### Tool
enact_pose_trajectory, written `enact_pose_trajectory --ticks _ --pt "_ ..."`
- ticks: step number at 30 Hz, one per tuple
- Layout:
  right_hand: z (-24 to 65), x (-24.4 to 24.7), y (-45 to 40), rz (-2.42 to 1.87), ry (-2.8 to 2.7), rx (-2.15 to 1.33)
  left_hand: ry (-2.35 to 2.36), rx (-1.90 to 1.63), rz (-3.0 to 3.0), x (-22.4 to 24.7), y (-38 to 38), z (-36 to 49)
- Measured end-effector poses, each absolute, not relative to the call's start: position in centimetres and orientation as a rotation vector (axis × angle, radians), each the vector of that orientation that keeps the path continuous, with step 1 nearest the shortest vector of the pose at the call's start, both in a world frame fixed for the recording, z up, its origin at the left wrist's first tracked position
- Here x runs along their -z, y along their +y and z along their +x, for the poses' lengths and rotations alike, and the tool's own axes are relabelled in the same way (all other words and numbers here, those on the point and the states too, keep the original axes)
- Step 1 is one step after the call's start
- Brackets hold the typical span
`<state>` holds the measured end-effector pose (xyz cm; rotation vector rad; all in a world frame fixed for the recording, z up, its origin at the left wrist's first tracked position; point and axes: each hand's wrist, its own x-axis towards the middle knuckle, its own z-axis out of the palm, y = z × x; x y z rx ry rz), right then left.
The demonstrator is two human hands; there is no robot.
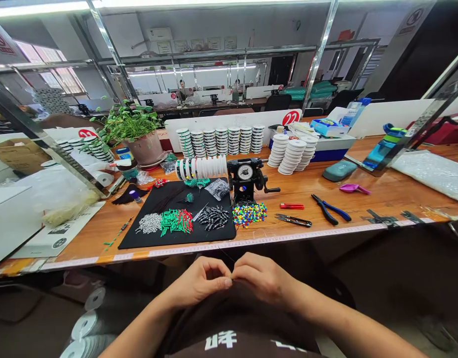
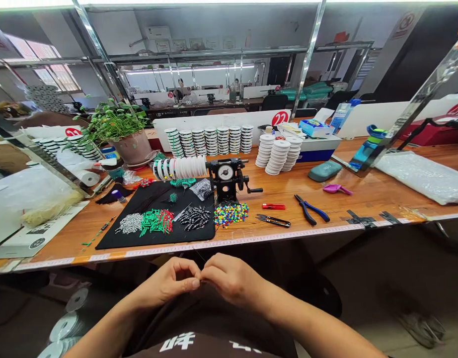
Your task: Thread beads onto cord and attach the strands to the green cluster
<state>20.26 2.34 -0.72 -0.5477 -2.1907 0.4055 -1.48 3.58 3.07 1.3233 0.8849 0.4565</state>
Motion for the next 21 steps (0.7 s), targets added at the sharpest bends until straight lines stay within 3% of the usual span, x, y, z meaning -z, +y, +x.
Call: enact_pose_trajectory --ticks 5,12,21 --pt "20.3 0.3 2.0 -0.454 -2.298 -0.323 0.837 -0.431 1.432 -4.4 3.9 -1.8" --pt "19.3 0.1 2.1 -0.466 -2.039 -0.543 0.790 -0.428 1.118 -3.1 3.5 -1.8" --pt "19.0 0.3 2.6 -0.526 -2.318 -0.178 0.914 -0.526 1.249 -2.4 3.6 -2.2"
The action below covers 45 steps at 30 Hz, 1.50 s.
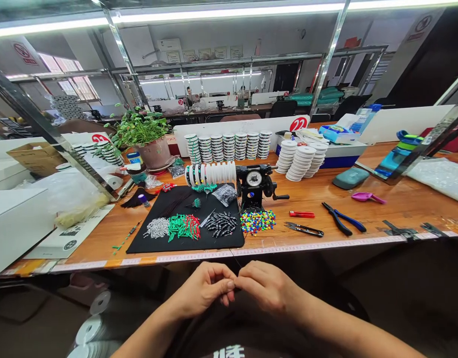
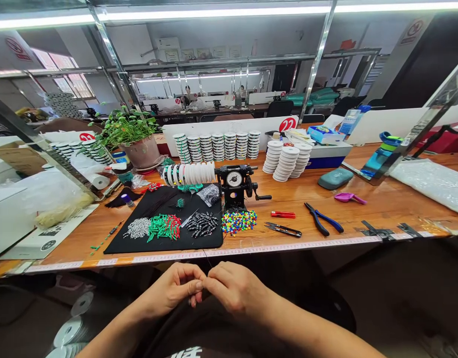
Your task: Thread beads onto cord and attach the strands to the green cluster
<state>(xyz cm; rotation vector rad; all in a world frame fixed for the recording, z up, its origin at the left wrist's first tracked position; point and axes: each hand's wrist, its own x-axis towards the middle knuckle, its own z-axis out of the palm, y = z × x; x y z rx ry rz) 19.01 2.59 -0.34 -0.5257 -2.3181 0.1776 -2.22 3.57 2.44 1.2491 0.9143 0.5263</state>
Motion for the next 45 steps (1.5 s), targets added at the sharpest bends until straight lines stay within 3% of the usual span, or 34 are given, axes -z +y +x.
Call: enact_pose_trajectory --ticks 8,15,29,36,45 --pt "18.3 0.3 5.0 -0.654 -2.138 -0.631 0.922 -0.572 1.209 -1.8 3.0 -2.6" --pt "17.7 -2.3 13.2 -1.177 -2.541 0.194 0.912 -0.707 1.216 -0.6 2.8 -1.8" --pt "19.6 -5.1 12.0 -1.243 -2.749 0.437 0.912 -0.794 1.313 0.8 3.8 -0.3" --pt "21.2 -2.9 6.5 -0.736 -2.392 0.499 0.931 -0.841 1.193 -0.3 4.2 0.7" --pt "22.2 -2.1 2.3 -0.785 -2.122 0.420 0.926 -0.874 1.203 -1.0 5.2 1.6"
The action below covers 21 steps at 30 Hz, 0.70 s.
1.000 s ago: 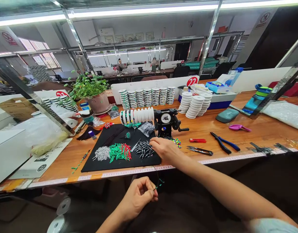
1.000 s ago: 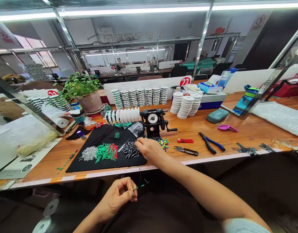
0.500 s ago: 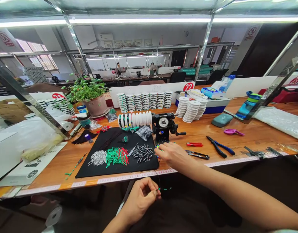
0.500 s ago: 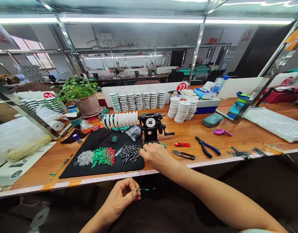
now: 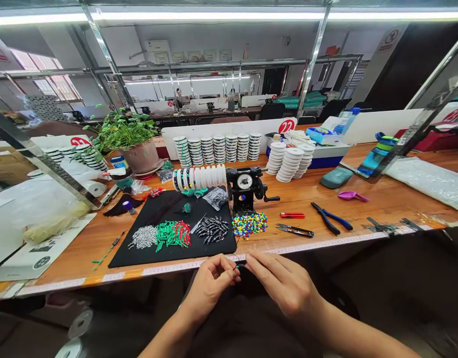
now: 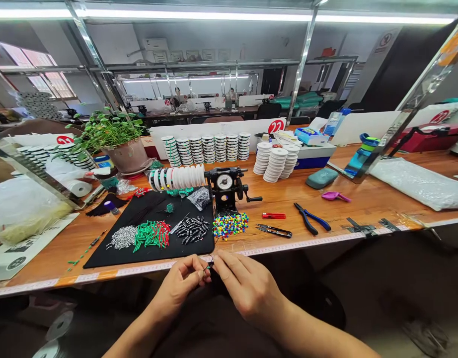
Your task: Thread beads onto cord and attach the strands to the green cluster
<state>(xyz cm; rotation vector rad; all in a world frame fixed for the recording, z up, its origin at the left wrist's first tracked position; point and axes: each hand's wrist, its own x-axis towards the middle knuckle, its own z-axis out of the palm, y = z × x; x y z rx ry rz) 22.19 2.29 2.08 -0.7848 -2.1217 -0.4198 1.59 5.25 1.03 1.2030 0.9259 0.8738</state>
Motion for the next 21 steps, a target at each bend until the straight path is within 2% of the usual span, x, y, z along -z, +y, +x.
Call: enact_pose_trajectory --ticks 8,17,21 --pt "20.3 -1.1 2.1 -0.853 -1.972 0.049 0.894 -0.904 1.058 -1.6 5.9 2.9" --pt "18.8 0.7 1.7 -0.773 -2.207 0.264 0.867 -0.834 0.702 -2.0 6.5 3.2" --pt "19.7 0.0 3.2 -0.711 -1.966 -0.022 0.902 -0.791 0.718 -2.3 6.7 2.8"
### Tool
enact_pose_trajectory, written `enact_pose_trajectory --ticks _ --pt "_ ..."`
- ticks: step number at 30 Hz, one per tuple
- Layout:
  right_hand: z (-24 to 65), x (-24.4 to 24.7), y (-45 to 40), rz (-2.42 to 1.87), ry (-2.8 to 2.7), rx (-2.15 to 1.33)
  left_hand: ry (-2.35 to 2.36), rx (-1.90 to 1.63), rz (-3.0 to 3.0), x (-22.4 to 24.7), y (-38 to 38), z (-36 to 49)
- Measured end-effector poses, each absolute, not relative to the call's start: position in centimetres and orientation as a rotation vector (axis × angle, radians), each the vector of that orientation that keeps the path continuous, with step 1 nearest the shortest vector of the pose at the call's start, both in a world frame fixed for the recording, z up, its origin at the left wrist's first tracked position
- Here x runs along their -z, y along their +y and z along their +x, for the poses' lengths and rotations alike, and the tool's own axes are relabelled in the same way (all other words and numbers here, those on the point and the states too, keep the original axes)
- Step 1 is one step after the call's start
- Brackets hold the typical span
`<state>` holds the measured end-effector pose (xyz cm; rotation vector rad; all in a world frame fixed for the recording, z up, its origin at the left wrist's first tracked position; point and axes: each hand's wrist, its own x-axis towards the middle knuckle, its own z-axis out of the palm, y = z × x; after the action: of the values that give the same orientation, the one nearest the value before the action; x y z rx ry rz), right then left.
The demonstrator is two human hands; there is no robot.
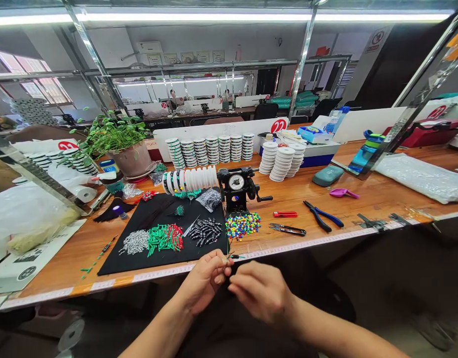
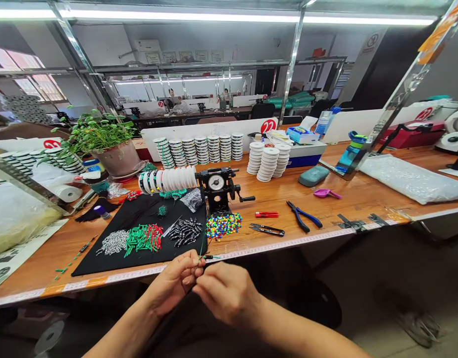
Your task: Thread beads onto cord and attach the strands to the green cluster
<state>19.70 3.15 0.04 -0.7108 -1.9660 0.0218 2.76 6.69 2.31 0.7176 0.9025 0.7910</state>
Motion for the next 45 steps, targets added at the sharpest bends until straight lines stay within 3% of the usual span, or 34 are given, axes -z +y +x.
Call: enact_pose_trajectory --ticks 4,8,16,28,38,45 --pt "20.8 -0.8 5.9 -0.989 -1.809 -0.497 0.947 -0.737 0.887 -2.7 7.3 2.6" --pt "21.2 -0.8 7.6 -1.005 -1.890 -0.921 1.011 -0.729 1.166 -2.6 8.0 2.4" --pt "22.0 -0.9 7.3 -0.835 -2.157 -0.375 1.253 -0.803 1.993 -3.0 7.8 1.3" --pt "19.7 -0.1 12.0 -0.857 -1.958 -0.736 1.026 -0.709 2.576 -2.6 8.3 0.5" --pt "18.9 -0.2 11.5 -0.954 -1.746 -0.655 1.119 -0.683 2.512 -3.9 8.8 1.3" --pt "19.0 0.3 5.5 -1.057 -1.677 -0.660 1.166 -0.549 1.600 -4.5 9.8 0.5"
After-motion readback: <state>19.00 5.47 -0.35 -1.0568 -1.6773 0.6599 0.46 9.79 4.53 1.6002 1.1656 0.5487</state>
